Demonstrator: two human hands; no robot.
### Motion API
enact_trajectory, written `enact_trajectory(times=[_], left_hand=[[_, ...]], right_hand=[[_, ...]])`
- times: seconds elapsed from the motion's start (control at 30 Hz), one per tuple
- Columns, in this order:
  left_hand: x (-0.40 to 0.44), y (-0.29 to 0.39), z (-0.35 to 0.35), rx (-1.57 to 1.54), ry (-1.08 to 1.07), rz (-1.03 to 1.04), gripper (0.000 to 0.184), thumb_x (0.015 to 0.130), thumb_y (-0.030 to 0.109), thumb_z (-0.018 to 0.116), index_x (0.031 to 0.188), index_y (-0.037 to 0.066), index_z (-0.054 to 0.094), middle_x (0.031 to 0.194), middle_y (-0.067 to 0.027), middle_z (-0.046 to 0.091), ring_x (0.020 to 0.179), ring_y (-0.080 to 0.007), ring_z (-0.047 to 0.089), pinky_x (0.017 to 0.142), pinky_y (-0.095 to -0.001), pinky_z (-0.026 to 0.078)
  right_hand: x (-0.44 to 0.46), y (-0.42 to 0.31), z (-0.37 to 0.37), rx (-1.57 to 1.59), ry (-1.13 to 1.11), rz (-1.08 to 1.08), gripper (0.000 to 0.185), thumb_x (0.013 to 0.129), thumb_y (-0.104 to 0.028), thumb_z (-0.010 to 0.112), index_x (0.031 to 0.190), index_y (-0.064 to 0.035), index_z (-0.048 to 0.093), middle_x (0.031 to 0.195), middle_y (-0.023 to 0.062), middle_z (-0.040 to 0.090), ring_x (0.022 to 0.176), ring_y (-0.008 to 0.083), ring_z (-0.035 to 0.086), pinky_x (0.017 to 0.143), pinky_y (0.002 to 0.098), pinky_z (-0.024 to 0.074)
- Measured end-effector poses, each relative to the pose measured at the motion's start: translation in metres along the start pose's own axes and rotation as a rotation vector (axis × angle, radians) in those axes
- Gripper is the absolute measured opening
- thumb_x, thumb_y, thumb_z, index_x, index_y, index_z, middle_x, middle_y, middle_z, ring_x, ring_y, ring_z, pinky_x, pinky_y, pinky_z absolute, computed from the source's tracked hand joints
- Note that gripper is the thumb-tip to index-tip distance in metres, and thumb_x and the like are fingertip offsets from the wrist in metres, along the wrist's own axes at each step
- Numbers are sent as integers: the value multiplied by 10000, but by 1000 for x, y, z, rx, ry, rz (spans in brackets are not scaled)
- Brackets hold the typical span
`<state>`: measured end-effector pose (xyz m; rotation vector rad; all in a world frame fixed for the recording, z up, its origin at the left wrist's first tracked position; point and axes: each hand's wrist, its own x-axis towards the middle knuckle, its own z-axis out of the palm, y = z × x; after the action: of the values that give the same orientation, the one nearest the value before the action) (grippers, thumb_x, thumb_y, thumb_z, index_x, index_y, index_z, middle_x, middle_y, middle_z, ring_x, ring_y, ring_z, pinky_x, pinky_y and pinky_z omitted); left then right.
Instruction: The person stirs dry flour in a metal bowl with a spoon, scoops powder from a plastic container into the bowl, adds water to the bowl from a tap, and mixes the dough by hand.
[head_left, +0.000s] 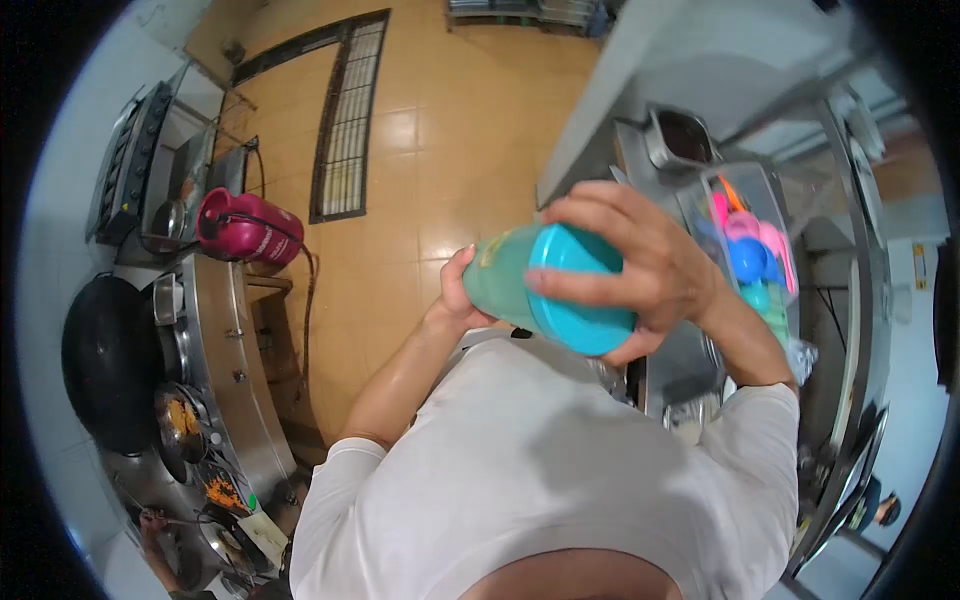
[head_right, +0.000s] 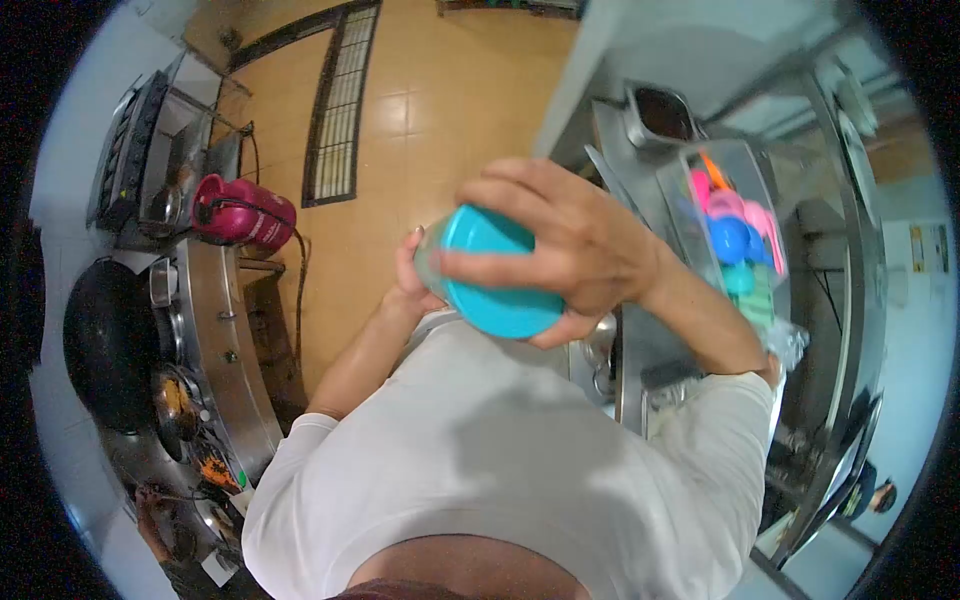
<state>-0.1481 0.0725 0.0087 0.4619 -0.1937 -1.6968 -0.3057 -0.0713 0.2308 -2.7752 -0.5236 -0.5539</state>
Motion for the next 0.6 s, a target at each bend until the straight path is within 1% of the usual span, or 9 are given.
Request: enact_trajectory(times=[0.07, 0.13, 0.2, 0.3, 0.33, 0.4, 0.5, 0.57, 0.6], left_hand=[[3, 44, -17, 71, 78, 17, 789, 830, 627, 433, 1394, 76, 415, 1332, -184, 513, 1196, -374, 525, 947, -506, 484], [13, 78, -32, 52, 141, 57, 767, 838, 612, 432, 1375, 64, 429, 1299, -185, 535, 1150, -364, 558, 896, -496, 512], [26, 112, -45, -43, 191, 128, 744, 846, 599, 430, 1357, 59, 440, 1253, -186, 563, 1077, -352, 604, 810, -489, 553], [62, 169, -72, 83, 5, 272, 749, 858, 633, 371, 1372, 90, 420, 1248, -161, 568, 1038, -350, 614, 735, -491, 562], [77, 186, -77, 89, 57, 284, 748, 857, 634, 372, 1369, 91, 423, 1230, -158, 574, 998, -346, 626, 686, -475, 563], [119, 225, -86, 109, 151, 330, 745, 855, 636, 372, 1362, 93, 429, 1195, -152, 587, 918, -339, 651, 589, -442, 566], [179, 287, -103, 75, 254, 319, 773, 834, 640, 421, 1362, 76, 413, 1136, -177, 606, 885, -344, 658, 564, -462, 568], [223, 325, -110, 56, 251, 264, 810, 816, 670, 421, 1372, 82, 405, 1185, -184, 583, 950, -356, 640, 563, -460, 571], [244, 343, -109, 49, 245, 242, 829, 807, 686, 421, 1377, 84, 401, 1209, -187, 572, 982, -361, 631, 563, -458, 572]], right_hand=[[25, 36, 12, -50, -14, -150, 608, 628, -521, 670, 1175, -255, 658, 1180, 215, 523, 954, 373, 540, 806, 439, 467], [57, 67, 12, -20, -45, -38, 639, 632, -545, 673, 1188, -231, 650, 1207, 205, 516, 949, 378, 539, 803, 444, 467], [77, 107, 14, 5, -13, 158, 764, 616, -542, 709, 1270, -170, 575, 1208, 196, 517, 953, 386, 555, 805, 446, 470], [99, 168, 30, -30, 17, 569, 932, 585, -520, 760, 1364, -98, 469, 1180, 194, 530, 963, 394, 577, 812, 447, 475], [111, 192, 27, 43, -212, 781, 974, 561, -450, 793, 1382, -75, 427, 1144, 197, 542, 969, 396, 584, 818, 439, 483], [124, 252, 35, 174, -136, 667, 952, 545, -402, 799, 1365, -75, 443, 1138, 192, 549, 957, 400, 585, 819, 438, 485], [147, 347, 37, 320, -79, 426, 913, 490, -253, 805, 1334, -113, 483, 1149, 188, 543, 1010, 401, 560, 858, 438, 476], [167, 409, 31, 347, -24, 221, 895, 475, -188, 795, 1320, -139, 502, 1165, 186, 533, 1049, 399, 541, 883, 443, 466], [178, 436, 24, 322, -62, 165, 880, 476, -163, 784, 1313, -147, 510, 1175, 182, 529, 1064, 397, 533, 892, 445, 463]])
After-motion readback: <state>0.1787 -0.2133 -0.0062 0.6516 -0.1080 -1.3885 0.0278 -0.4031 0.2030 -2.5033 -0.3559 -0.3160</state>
